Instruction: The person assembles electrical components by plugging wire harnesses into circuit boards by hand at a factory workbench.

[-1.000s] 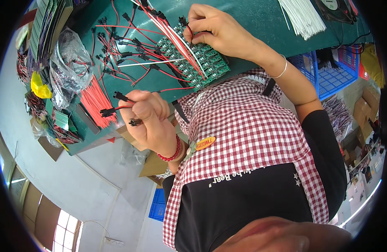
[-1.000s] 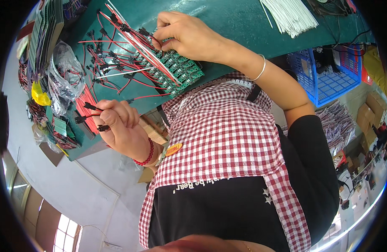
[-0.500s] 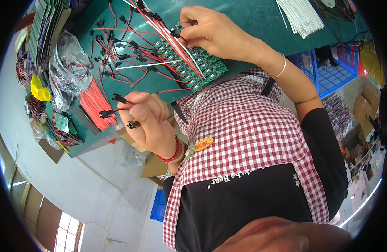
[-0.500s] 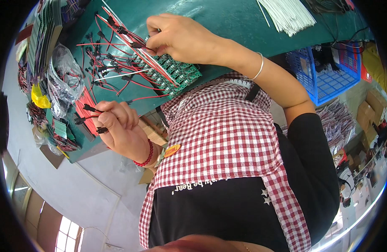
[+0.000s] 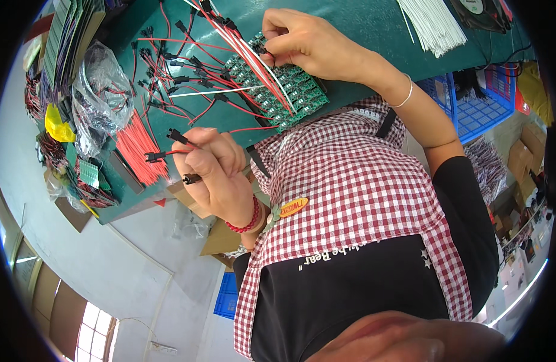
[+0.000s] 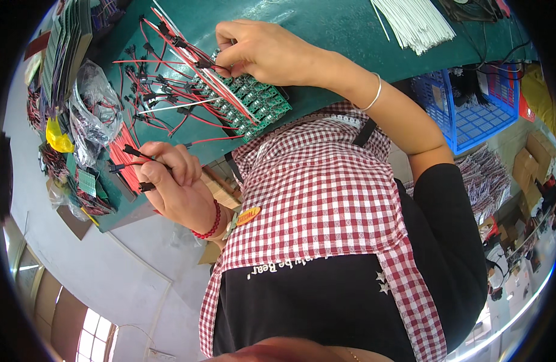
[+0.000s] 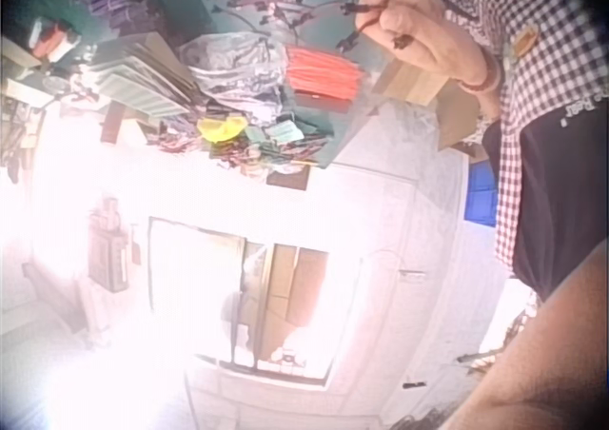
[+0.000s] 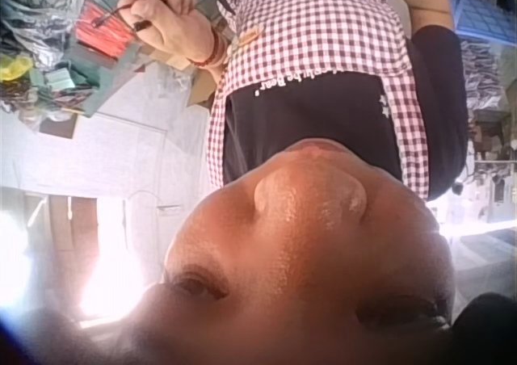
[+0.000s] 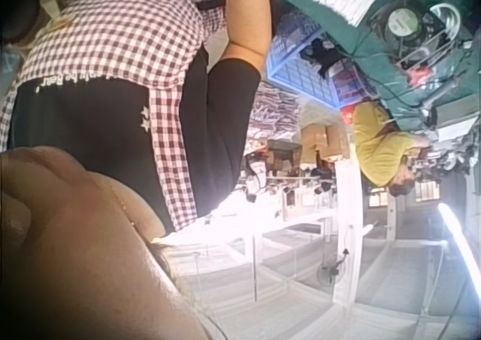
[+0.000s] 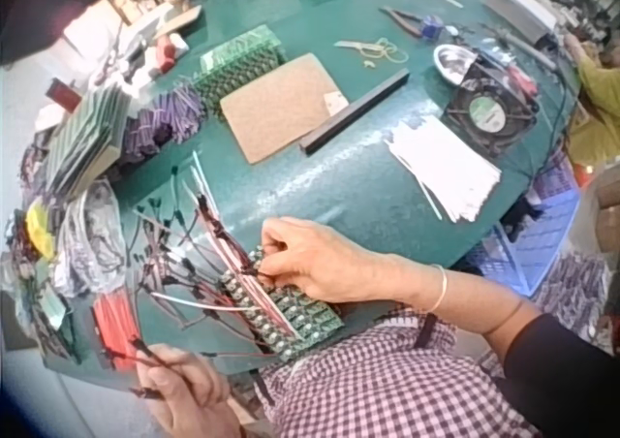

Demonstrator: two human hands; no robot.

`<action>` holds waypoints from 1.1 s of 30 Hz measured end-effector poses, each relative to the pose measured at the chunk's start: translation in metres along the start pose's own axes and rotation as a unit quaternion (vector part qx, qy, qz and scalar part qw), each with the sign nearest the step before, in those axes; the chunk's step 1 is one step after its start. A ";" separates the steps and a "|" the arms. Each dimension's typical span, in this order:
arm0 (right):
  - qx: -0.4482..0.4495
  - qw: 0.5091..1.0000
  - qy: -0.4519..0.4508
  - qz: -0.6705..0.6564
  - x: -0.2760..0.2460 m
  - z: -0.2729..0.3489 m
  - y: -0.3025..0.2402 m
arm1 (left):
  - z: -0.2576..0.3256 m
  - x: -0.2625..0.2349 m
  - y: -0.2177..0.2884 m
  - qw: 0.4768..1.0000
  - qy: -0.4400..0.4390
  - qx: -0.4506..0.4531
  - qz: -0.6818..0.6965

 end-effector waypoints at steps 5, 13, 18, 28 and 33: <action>-0.026 1.000 0.001 0.017 0.000 0.000 -0.005 | 0.001 -0.001 0.000 1.000 0.005 -0.004 0.002; -0.010 0.999 -0.013 -0.029 0.003 0.001 0.001 | 0.000 -0.001 0.000 1.000 0.011 0.000 0.010; 0.030 0.998 -0.024 -0.055 0.004 0.000 0.007 | 0.001 -0.002 -0.002 1.000 0.008 -0.004 0.012; 0.017 0.999 -0.014 -0.025 0.005 0.000 -0.001 | 0.001 -0.003 -0.002 1.000 0.005 0.001 0.017; 0.027 0.997 -0.024 -0.065 0.006 0.000 0.005 | 0.000 -0.001 -0.003 0.999 -0.018 -0.009 0.035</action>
Point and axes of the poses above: each hand's wrist, its own z-axis away from the middle knuckle, its own x-axis out of the palm, y = z × x, the point moved 6 cm from there along -z, towards the middle knuckle, and after that the axes turned 14 degrees about x, right-handed, at the moved point
